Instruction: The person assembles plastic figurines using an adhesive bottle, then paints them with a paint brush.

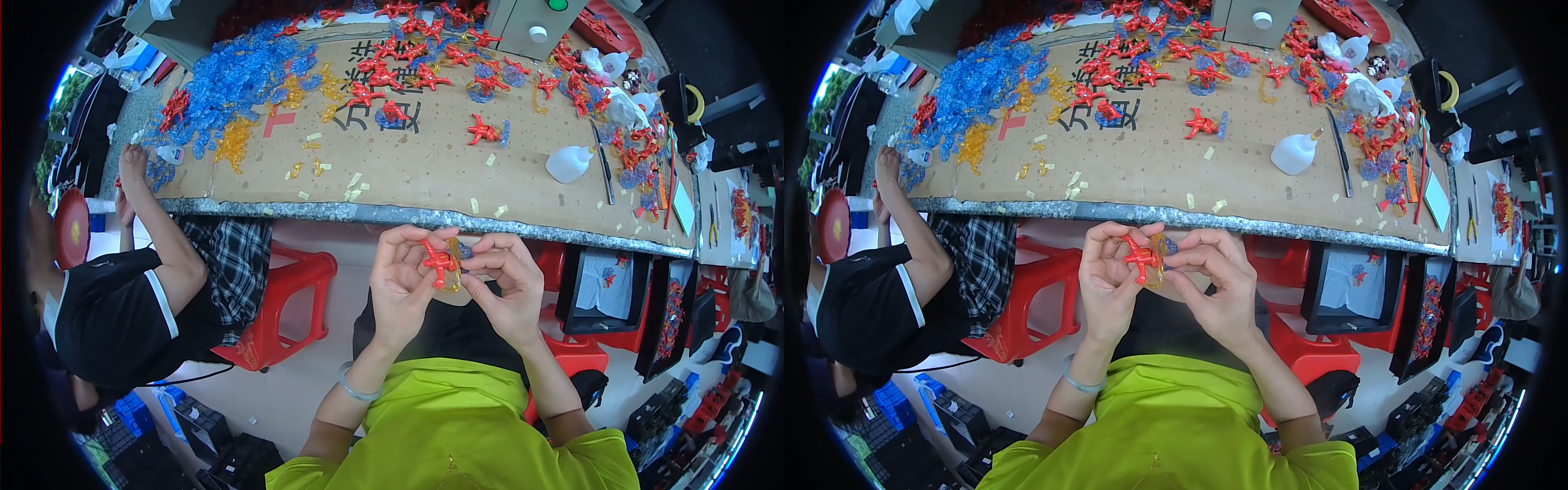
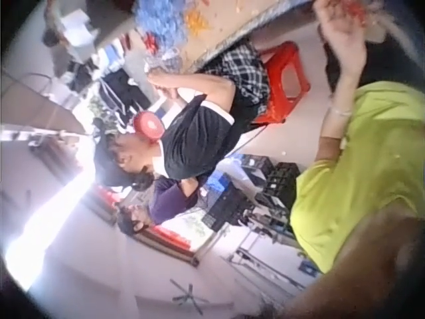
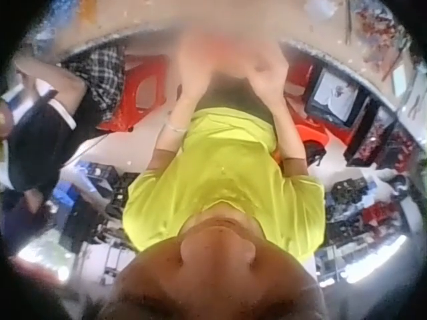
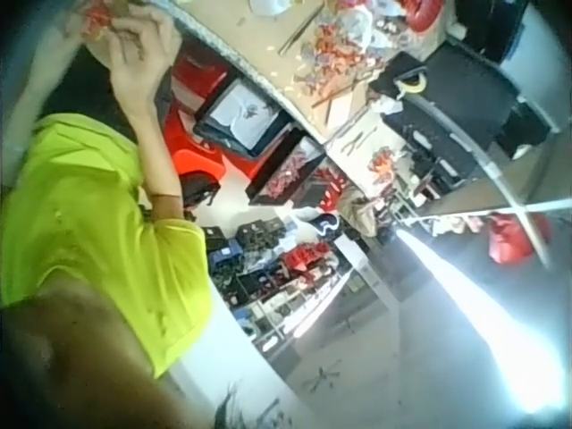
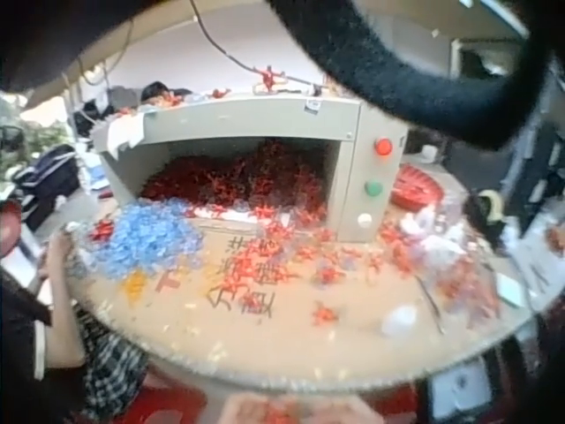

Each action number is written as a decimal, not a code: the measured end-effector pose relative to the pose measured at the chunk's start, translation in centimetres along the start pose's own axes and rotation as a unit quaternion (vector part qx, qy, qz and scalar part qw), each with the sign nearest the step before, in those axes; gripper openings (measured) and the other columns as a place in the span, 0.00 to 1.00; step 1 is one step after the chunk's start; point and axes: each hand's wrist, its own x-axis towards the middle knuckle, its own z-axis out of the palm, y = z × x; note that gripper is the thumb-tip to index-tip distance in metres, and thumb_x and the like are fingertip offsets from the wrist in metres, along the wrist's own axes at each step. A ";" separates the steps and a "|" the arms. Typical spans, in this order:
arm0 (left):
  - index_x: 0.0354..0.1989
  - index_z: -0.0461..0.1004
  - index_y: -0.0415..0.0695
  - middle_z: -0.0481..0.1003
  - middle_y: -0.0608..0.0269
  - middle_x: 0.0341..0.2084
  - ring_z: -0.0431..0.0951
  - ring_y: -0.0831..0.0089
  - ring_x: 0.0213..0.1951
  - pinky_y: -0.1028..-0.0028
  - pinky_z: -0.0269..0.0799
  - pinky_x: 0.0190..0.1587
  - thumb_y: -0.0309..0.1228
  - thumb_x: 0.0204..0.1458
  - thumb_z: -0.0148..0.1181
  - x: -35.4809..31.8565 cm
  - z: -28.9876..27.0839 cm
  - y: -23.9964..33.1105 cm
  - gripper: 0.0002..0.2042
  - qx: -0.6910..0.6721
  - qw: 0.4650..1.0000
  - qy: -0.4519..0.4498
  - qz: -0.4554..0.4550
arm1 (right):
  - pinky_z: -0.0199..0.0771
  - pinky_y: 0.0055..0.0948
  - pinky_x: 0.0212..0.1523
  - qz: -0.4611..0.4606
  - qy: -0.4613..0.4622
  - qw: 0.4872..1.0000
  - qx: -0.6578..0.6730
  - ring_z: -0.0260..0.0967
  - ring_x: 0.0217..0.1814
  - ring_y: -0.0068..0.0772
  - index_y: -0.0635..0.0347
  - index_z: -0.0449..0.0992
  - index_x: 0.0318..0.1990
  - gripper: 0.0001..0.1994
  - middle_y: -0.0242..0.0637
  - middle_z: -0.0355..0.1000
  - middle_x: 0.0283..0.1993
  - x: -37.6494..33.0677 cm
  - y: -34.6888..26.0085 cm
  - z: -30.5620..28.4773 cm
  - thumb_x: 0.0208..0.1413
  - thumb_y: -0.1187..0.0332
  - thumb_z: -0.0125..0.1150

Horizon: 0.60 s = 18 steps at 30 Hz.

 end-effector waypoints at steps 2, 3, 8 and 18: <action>0.49 0.60 0.40 0.70 0.56 0.40 0.68 0.59 0.56 0.68 0.70 0.54 0.16 0.51 0.57 0.0 0.1 0.0 0.18 0.003 1.000 0.002 -0.004 | 0.78 0.21 0.46 0.006 0.003 1.000 0.012 0.67 0.48 0.24 0.67 0.78 0.36 0.11 0.37 0.65 0.45 0.0 0.0 0.0 0.42 0.85 0.64; 0.49 0.60 0.40 0.70 0.57 0.40 0.69 0.59 0.56 0.68 0.70 0.54 0.16 0.51 0.57 -0.1 0.0 0.0 0.18 0.010 1.000 0.004 -0.004 | 0.78 0.21 0.46 0.005 0.002 1.000 0.006 0.67 0.48 0.24 0.67 0.78 0.36 0.11 0.37 0.65 0.45 0.0 0.2 -0.1 0.42 0.85 0.64; 0.48 0.60 0.40 0.70 0.57 0.39 0.69 0.59 0.55 0.68 0.70 0.54 0.16 0.51 0.58 0.2 0.0 -0.1 0.18 0.018 1.000 0.009 0.003 | 0.78 0.22 0.46 0.005 0.000 1.000 -0.004 0.67 0.48 0.24 0.67 0.78 0.36 0.11 0.37 0.65 0.45 0.2 0.3 -0.2 0.42 0.85 0.64; 0.43 0.65 0.37 0.71 0.56 0.40 0.73 0.68 0.49 0.71 0.71 0.50 0.14 0.48 0.59 3.0 -0.1 0.1 0.15 0.225 0.972 0.011 0.069 | 0.76 0.21 0.46 0.021 0.028 0.999 0.029 0.70 0.47 0.26 0.71 0.75 0.42 0.13 0.40 0.66 0.49 2.2 -0.2 0.2 0.46 0.86 0.60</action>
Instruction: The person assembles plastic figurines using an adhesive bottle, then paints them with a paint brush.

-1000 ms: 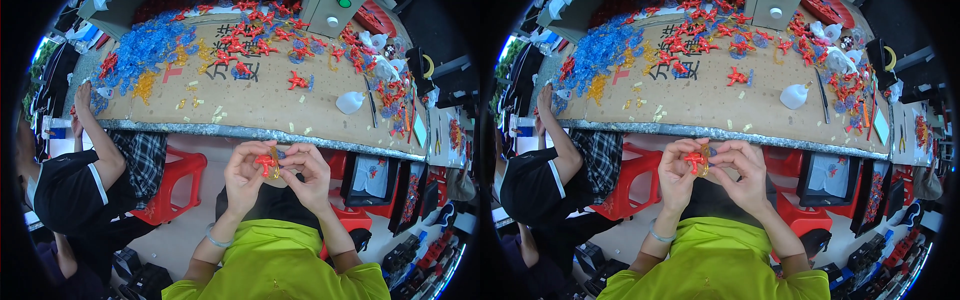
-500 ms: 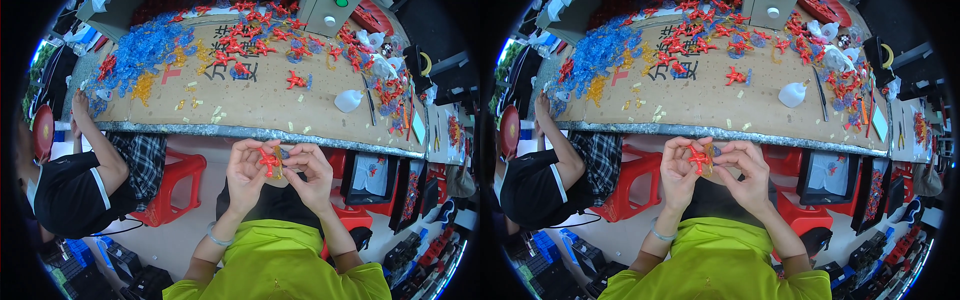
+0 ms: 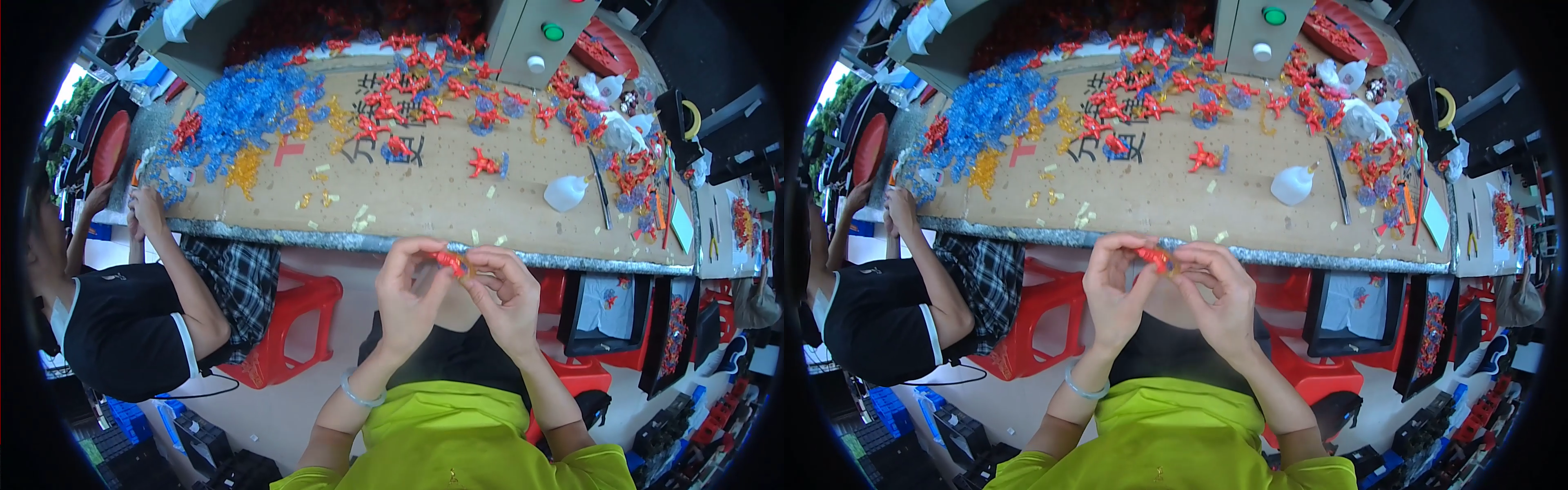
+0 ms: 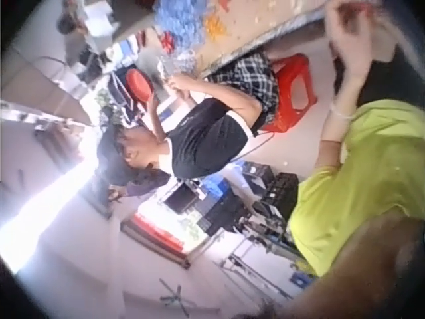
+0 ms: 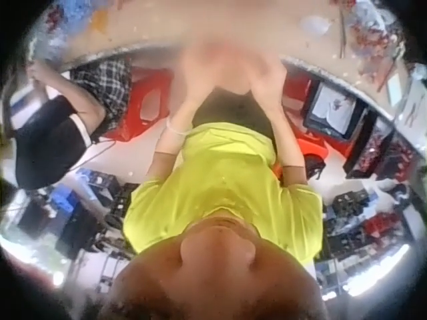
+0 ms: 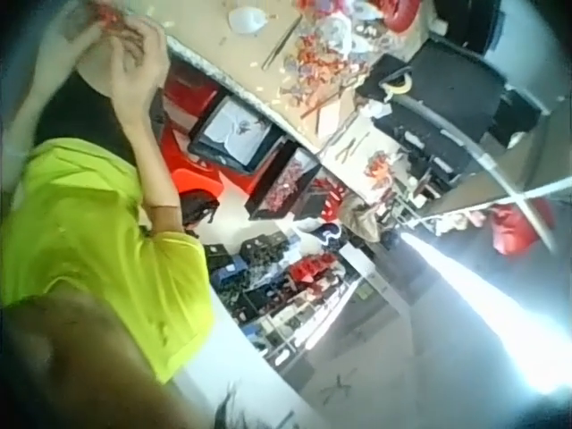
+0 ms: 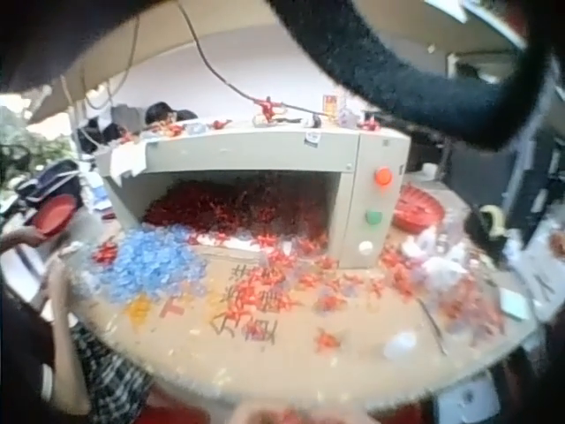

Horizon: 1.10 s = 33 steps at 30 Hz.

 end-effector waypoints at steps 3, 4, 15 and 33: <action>0.37 0.69 0.35 0.73 0.56 0.38 0.77 0.70 0.38 0.75 0.73 0.44 0.13 0.45 0.60 4.9 1.1 0.4 0.11 0.180 0.981 0.035 0.061 | 0.75 0.21 0.46 -0.009 0.039 0.999 0.033 0.72 0.44 0.26 0.72 0.71 0.46 0.14 0.43 0.66 0.50 1.5 -0.1 -0.1 0.50 0.86 0.57; 0.37 0.69 0.36 0.72 0.54 0.35 0.76 0.63 0.38 0.71 0.72 0.42 0.14 0.44 0.58 6.6 1.2 0.2 0.11 0.245 0.965 0.038 0.086 | 0.75 0.21 0.46 -0.012 0.045 0.999 0.029 0.72 0.43 0.26 0.72 0.72 0.45 0.13 0.43 0.67 0.50 1.9 -0.2 -0.3 0.51 0.85 0.56; 0.42 0.69 0.37 0.72 0.50 0.35 0.74 0.49 0.37 0.60 0.69 0.38 0.17 0.46 0.56 11.2 3.4 2.1 0.13 0.371 0.917 0.040 0.138 | 0.75 0.25 0.35 -0.055 0.086 0.988 -0.113 0.75 0.34 0.32 0.68 0.77 0.37 0.07 0.43 0.73 0.33 0.6 1.9 -2.5 0.49 0.82 0.59; 0.39 0.76 0.42 0.76 0.48 0.34 0.75 0.49 0.39 0.57 0.71 0.42 0.31 0.49 0.57 50.6 1.3 -3.9 0.10 0.514 0.698 0.047 0.496 | 0.67 0.28 0.18 -0.270 -0.017 0.927 -0.261 0.68 0.15 0.33 0.58 0.68 0.15 0.08 0.34 0.66 0.14 0.0 12.6 1.5 0.41 0.74 0.60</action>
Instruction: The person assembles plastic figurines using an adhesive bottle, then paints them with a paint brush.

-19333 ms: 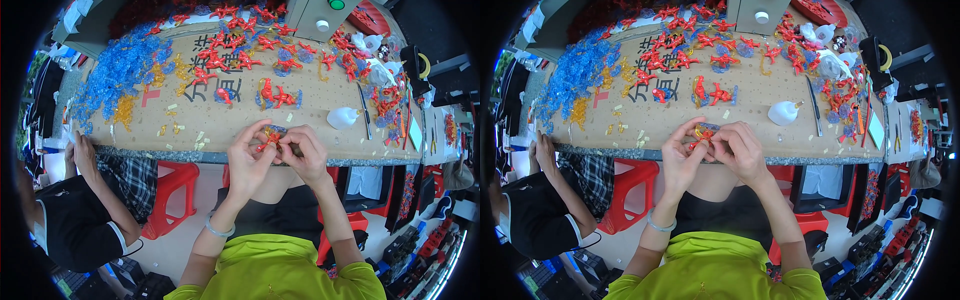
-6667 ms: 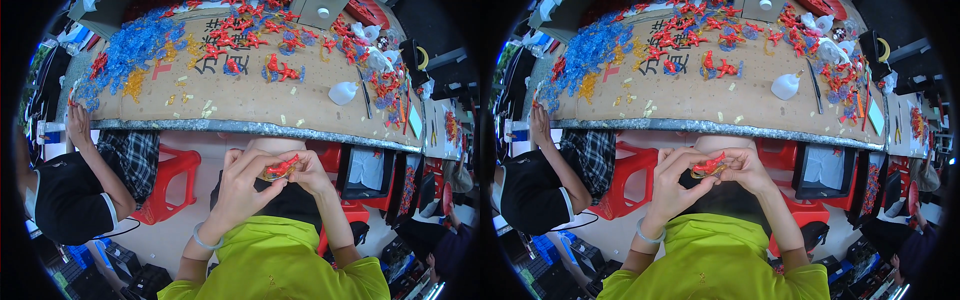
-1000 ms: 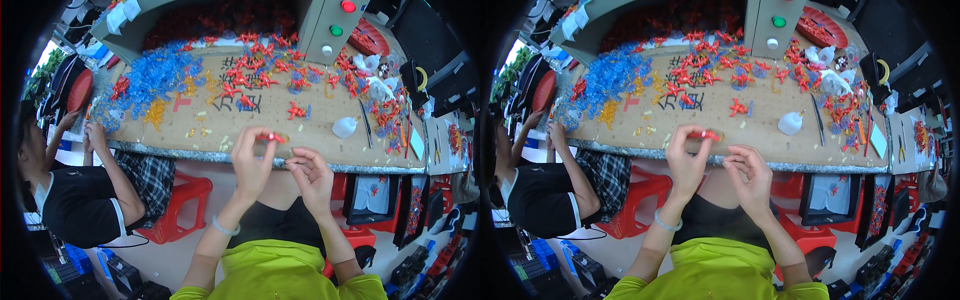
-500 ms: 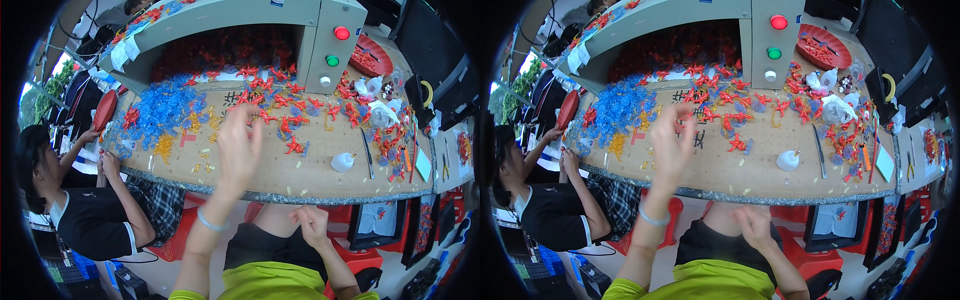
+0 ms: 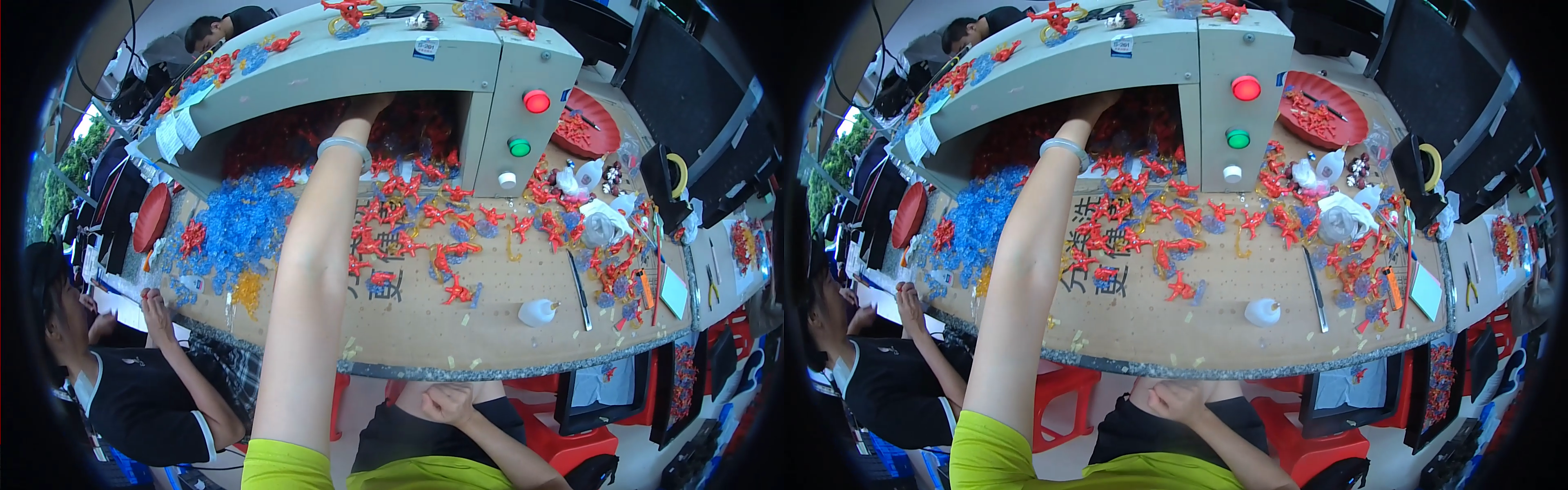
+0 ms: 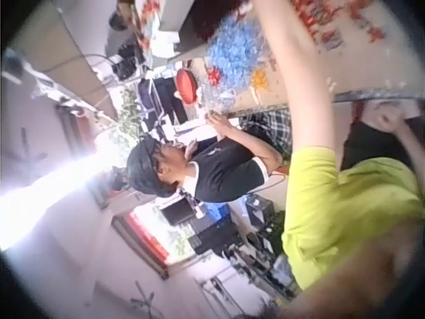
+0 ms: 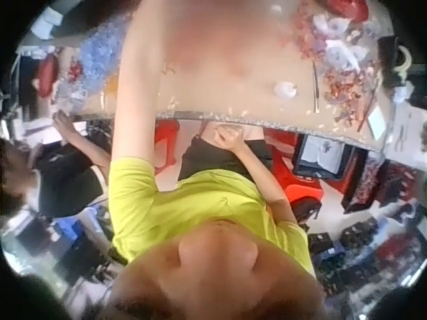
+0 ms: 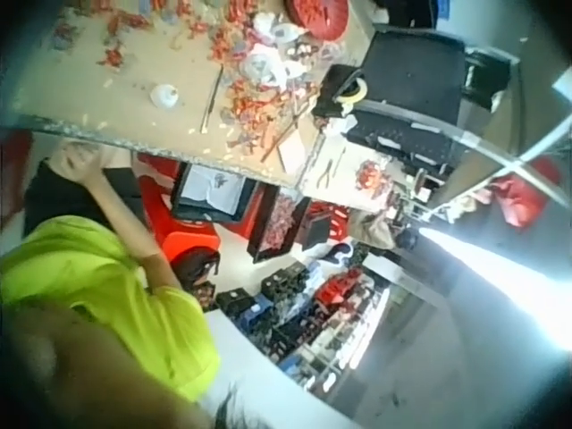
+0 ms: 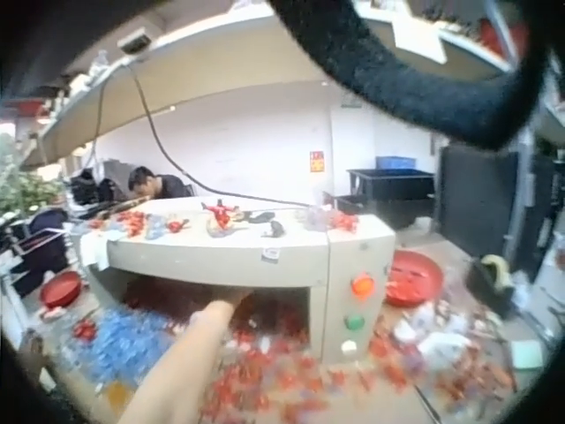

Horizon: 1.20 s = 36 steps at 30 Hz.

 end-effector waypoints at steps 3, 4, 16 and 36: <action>0.38 0.76 0.41 0.76 0.48 0.33 0.75 0.49 0.38 0.56 0.70 0.42 0.28 0.49 0.56 -0.1 0.6 0.0 0.09 0.015 0.999 0.032 0.007 | 0.67 0.28 0.18 -0.015 0.019 1.000 -0.002 0.67 0.14 0.33 0.58 0.68 0.15 0.08 0.33 0.66 0.15 0.4 0.0 0.1 0.41 0.74 0.60; 0.38 0.76 0.41 0.76 0.48 0.33 0.75 0.49 0.38 0.55 0.70 0.41 0.27 0.48 0.56 0.1 0.3 -0.3 0.09 0.036 0.999 0.037 0.004 | 0.67 0.27 0.17 -0.021 0.020 1.000 -0.005 0.67 0.14 0.33 0.58 0.68 0.15 0.08 0.34 0.67 0.15 0.7 0.0 0.0 0.41 0.74 0.60; 0.38 0.73 0.37 0.74 0.58 0.26 0.75 0.73 0.28 0.76 0.70 0.36 0.19 0.48 0.53 -4.4 -19.7 11.2 0.09 -0.181 0.932 -0.061 -0.307 | 0.66 0.30 0.18 0.007 0.006 1.000 0.004 0.66 0.15 0.36 0.58 0.68 0.17 0.09 0.35 0.66 0.16 -0.8 -2.7 -1.9 0.44 0.73 0.60; 0.50 0.68 0.34 0.75 0.58 0.41 0.75 0.78 0.41 0.78 0.71 0.45 0.28 0.57 0.56 -25.4 -36.3 33.3 0.15 -0.570 0.579 -0.080 -0.578 | 0.74 0.26 0.50 0.369 0.011 0.831 0.416 0.72 0.48 0.28 0.71 0.67 0.52 0.20 0.43 0.73 0.47 0.5 -10.2 -6.6 0.51 0.81 0.62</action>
